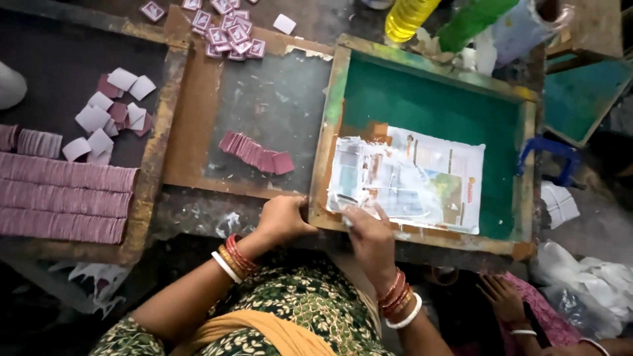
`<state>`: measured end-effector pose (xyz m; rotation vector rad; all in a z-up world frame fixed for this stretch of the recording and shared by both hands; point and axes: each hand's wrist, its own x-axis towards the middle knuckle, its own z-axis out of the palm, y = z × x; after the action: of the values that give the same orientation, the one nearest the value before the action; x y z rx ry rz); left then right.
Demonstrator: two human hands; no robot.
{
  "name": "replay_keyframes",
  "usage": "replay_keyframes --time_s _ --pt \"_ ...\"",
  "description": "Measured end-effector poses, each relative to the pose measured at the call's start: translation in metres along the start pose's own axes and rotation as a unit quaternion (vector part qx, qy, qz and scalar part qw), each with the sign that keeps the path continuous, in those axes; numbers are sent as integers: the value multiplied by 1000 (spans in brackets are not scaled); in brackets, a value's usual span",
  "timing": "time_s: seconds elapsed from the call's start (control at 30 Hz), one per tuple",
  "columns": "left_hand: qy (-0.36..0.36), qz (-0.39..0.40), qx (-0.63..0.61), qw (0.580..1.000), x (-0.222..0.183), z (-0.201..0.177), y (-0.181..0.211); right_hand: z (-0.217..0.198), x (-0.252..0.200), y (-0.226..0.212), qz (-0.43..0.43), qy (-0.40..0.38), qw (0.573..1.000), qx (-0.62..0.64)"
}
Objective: The recorder performs manual screen printing on small square labels, using a putty knife to apply ink and a scraper to spread it over the screen.
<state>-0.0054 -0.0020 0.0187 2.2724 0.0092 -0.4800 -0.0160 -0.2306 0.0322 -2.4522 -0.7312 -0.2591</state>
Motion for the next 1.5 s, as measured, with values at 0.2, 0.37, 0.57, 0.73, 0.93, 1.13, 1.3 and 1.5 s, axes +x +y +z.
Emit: replay_keyframes --time_s 0.2,0.37,0.57,0.73,0.93,1.13,1.3,1.5 --pt "-91 213 -303 924 -17 -32 35 -34 -6 18 -17 235 971 35" --pt "50 250 -175 951 66 -7 11 -78 -13 58 -28 454 890 -4" --pt "160 188 82 966 133 27 -4 -106 -19 61 15 501 865 -23" --pt "273 143 -103 946 159 -16 -29 -119 -19 71 -8 540 837 -90" --pt "335 163 244 895 88 -68 -54 -130 -6 34 -7 493 865 -97" --pt "320 260 210 887 59 -13 -59 -130 2 28 16 511 850 -122" --pt "325 207 124 914 54 -20 -35 -133 -4 27 7 480 869 -120" --pt "291 301 237 877 61 31 -25 -128 -12 35 41 500 859 -104"
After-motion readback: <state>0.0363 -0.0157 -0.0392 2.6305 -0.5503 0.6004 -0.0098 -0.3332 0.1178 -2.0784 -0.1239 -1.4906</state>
